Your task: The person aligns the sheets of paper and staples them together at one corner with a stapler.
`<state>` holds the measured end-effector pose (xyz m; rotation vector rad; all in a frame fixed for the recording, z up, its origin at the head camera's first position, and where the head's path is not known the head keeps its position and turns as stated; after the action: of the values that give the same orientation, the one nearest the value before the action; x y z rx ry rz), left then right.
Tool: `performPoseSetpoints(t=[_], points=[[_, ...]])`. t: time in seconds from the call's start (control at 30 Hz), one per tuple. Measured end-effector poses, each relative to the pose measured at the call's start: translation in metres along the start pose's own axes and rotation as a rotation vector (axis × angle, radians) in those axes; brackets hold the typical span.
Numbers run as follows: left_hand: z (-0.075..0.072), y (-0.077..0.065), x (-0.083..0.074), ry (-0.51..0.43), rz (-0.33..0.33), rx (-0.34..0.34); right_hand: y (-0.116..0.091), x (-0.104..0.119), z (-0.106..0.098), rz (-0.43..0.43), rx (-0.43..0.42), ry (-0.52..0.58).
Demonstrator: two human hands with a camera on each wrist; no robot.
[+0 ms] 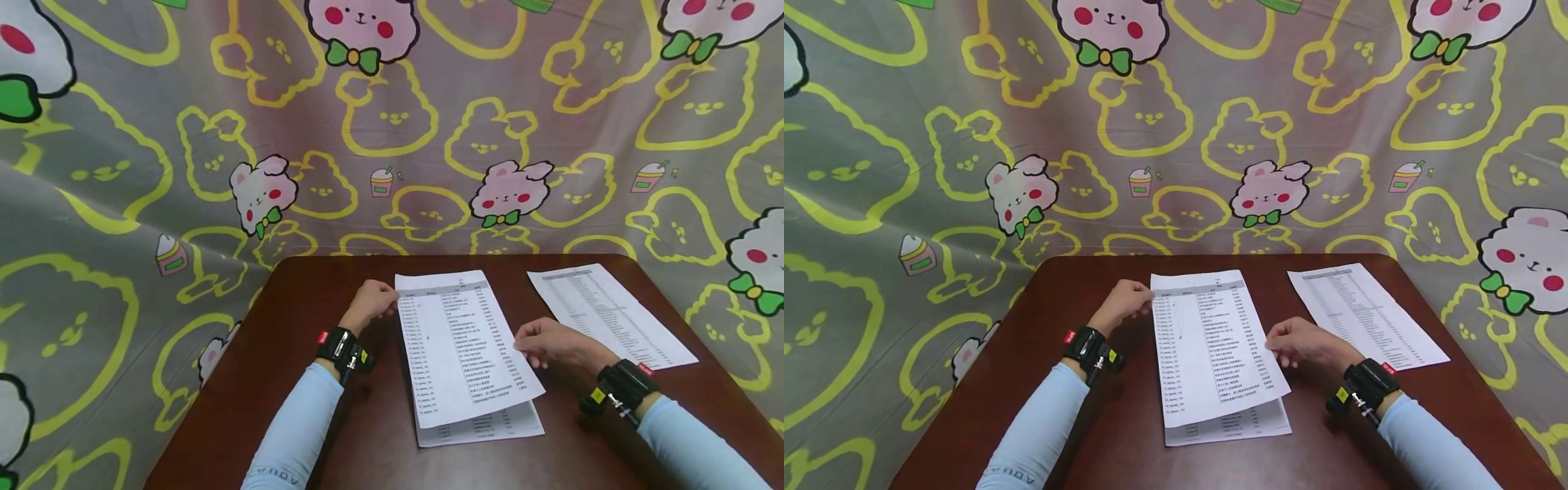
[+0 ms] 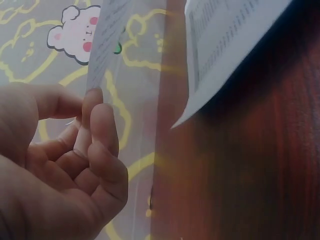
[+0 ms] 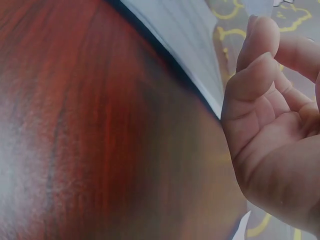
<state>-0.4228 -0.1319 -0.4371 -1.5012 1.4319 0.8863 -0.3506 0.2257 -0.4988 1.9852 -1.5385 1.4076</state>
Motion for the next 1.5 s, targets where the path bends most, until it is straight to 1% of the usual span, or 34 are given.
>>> performPoseSetpoints(t=[0.23,0.4,0.5,0.7,0.87,1.1,1.2,1.33,1.5], points=[[0.002,-0.002,0.007,-0.007,-0.002,0.003,0.002,-0.002,0.002,0.054,-0.032,-0.046],[0.004,-0.003,0.01,0.004,-0.03,0.001,0.001,-0.003,0.007,0.052,-0.012,-0.049],[0.005,-0.001,0.012,0.016,-0.031,0.007,0.0,-0.005,0.011,0.057,-0.005,-0.044],[0.01,0.006,0.018,0.044,-0.041,0.011,-0.001,-0.01,0.012,0.075,0.006,-0.03],[0.014,0.007,0.022,0.056,-0.05,0.014,-0.001,-0.012,0.014,0.092,0.02,-0.041],[0.02,0.006,0.03,0.066,-0.055,0.017,-0.002,-0.012,0.017,0.087,0.023,-0.074],[0.023,0.006,0.032,0.066,-0.052,0.027,0.0,-0.017,0.018,0.086,0.038,-0.09],[0.028,0.008,0.037,0.069,-0.066,0.035,0.003,-0.022,0.021,0.096,0.056,-0.104],[0.031,0.008,0.041,0.058,-0.067,0.044,0.003,-0.023,0.022,0.083,0.065,-0.111]])
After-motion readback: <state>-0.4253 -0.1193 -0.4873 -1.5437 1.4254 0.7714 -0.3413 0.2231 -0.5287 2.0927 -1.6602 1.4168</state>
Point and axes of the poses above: each hand's wrist, its own y-axis towards the middle knuckle, its own z-axis out of the palm, x = y × z, the point moved 6 cm from there along y, towards the middle knuckle, and after that the axes turned 14 degrees about -y, right-handed, at the moved point
